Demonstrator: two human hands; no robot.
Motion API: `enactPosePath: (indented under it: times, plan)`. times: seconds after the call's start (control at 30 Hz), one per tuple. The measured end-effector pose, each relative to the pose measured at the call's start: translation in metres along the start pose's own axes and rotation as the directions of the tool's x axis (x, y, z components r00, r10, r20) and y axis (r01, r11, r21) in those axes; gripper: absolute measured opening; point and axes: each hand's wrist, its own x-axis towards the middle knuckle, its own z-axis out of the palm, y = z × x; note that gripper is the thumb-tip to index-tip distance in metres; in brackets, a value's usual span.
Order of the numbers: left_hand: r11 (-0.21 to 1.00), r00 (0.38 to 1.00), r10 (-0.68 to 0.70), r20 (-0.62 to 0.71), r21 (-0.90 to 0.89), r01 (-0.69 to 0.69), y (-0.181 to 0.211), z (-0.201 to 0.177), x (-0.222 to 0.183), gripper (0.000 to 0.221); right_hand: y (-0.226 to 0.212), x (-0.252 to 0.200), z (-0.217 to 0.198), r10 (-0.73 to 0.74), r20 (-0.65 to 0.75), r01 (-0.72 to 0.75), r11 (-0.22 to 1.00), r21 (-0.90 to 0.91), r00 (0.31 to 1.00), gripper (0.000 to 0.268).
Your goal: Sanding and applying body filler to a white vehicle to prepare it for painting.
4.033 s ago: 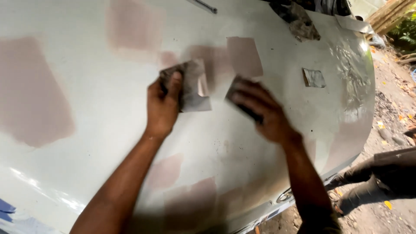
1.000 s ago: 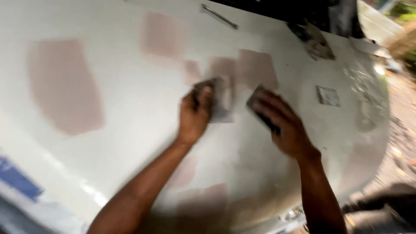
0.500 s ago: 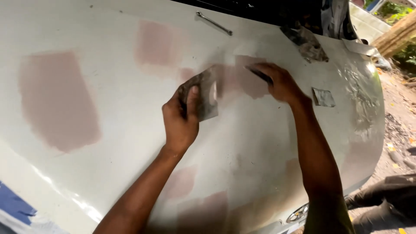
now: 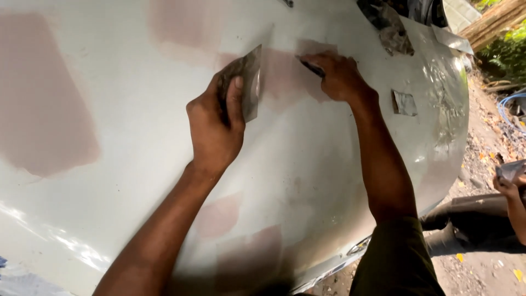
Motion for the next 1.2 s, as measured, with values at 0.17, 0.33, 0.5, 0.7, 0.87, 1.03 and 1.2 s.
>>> enactPosePath:
  times: [0.17, 0.33, 0.5, 0.7, 0.87, 1.03, 1.2]
  plan:
    - [0.999, 0.999, 0.033, 0.025, 0.003, -0.033, -0.007, 0.005, -0.005, 0.028, -0.034, -0.073, 0.003, -0.009, 0.004, 0.009, 0.999, -0.045, 1.000, 0.081]
    - [0.987, 0.989, 0.146, 0.019, -0.073, -0.145, -0.011, 0.011, -0.011, 0.029, -0.044, -0.122, -0.004, -0.010, 0.012, 0.010, 1.000, 0.025, 1.000, 0.082]
    - [0.990, 0.995, -0.088, 0.049, -0.109, 0.093, -0.019, 0.021, -0.021, 0.032, -0.049, -0.157, -0.023, -0.156, -0.340, 0.241, 0.945, 0.223, 0.927, 0.081]
    - [0.402, 0.722, -0.567, 0.397, -0.632, 0.663, 0.027, 0.021, -0.016, 0.024, -0.090, -0.163, 0.023, -0.343, -0.583, 0.597, 0.736, 0.321, 0.737, 0.067]
    - [0.614, 0.815, -0.460, 0.354, -0.536, 0.579, 0.020, 0.012, -0.017, 0.032, -0.056, -0.169, 0.004, -0.322, -0.419, 0.368, 0.929, 0.032, 0.849, 0.076]
    - [0.941, 0.909, -0.253, 0.331, -0.134, 0.311, 0.027, 0.018, -0.033, 0.034, -0.096, -0.177, -0.008, -0.248, -0.586, 0.305, 0.952, -0.002, 0.772, 0.071]
    - [0.990, 0.982, -0.020, 0.189, -0.137, 0.047, 0.034, 0.015, -0.040, 0.036, -0.130, -0.177, -0.001, -0.418, -0.515, 0.507, 0.861, 0.036, 0.748, 0.056]
